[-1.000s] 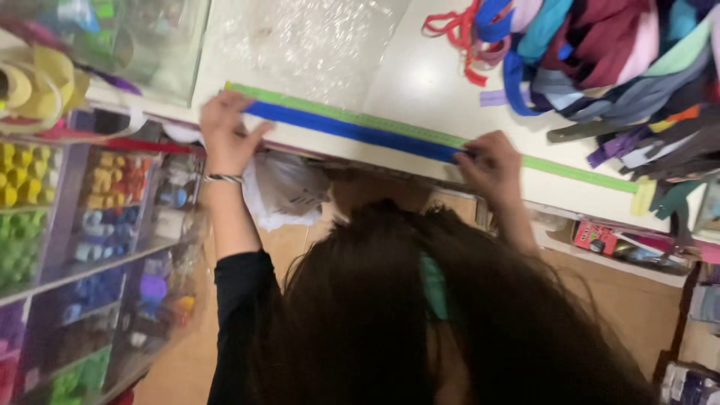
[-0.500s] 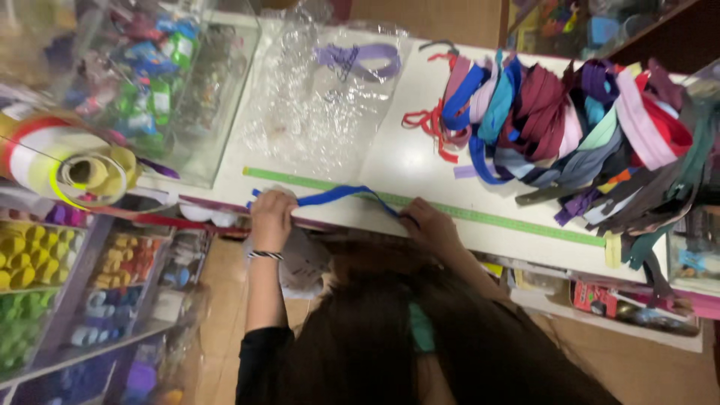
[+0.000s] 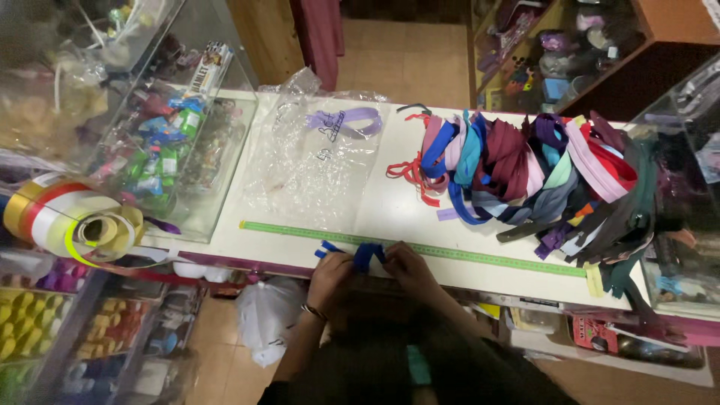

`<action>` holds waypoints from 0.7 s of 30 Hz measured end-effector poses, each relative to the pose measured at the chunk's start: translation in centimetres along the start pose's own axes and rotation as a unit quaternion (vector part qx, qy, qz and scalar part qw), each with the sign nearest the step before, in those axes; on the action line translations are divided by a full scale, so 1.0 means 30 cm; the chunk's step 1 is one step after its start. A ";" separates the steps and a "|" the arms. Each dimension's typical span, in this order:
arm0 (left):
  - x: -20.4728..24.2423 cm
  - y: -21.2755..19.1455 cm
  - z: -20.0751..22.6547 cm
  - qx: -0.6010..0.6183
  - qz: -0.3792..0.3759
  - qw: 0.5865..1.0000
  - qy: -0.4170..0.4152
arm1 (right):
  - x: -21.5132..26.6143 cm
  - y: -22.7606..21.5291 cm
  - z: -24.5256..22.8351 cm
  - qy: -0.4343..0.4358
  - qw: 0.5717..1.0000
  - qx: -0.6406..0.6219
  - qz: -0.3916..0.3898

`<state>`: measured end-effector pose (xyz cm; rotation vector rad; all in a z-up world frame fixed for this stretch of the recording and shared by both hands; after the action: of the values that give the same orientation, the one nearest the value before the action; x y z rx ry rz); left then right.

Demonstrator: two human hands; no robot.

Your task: The person measures zippers against a ruler on a glass counter and organizes them.

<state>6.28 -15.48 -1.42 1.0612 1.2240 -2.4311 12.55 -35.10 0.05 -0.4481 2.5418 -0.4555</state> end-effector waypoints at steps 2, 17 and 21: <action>-0.020 0.040 0.038 0.040 -0.005 0.997 0.062 | -0.004 0.000 -0.022 -0.021 0.999 -0.041 0.016; -0.257 -0.030 0.038 0.142 0.143 0.962 -0.183 | 0.045 0.078 0.138 0.327 0.846 -0.388 0.165; -0.260 -0.218 -0.092 0.013 0.067 0.984 -0.166 | 0.006 0.013 0.007 0.315 0.792 -0.479 0.210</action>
<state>10.10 -10.18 6.86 0.6822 0.9814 -2.4009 12.41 -34.88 -0.34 -0.0151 3.2311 1.0960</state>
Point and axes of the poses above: each hand's wrist, its own x-axis away from the middle knuckle, its own y-axis out of the palm, z = x × y, the point moved 5 cm from there along -x, towards the middle knuckle, and after that the axes turned 4 degrees about z, right-handed, at the moved point
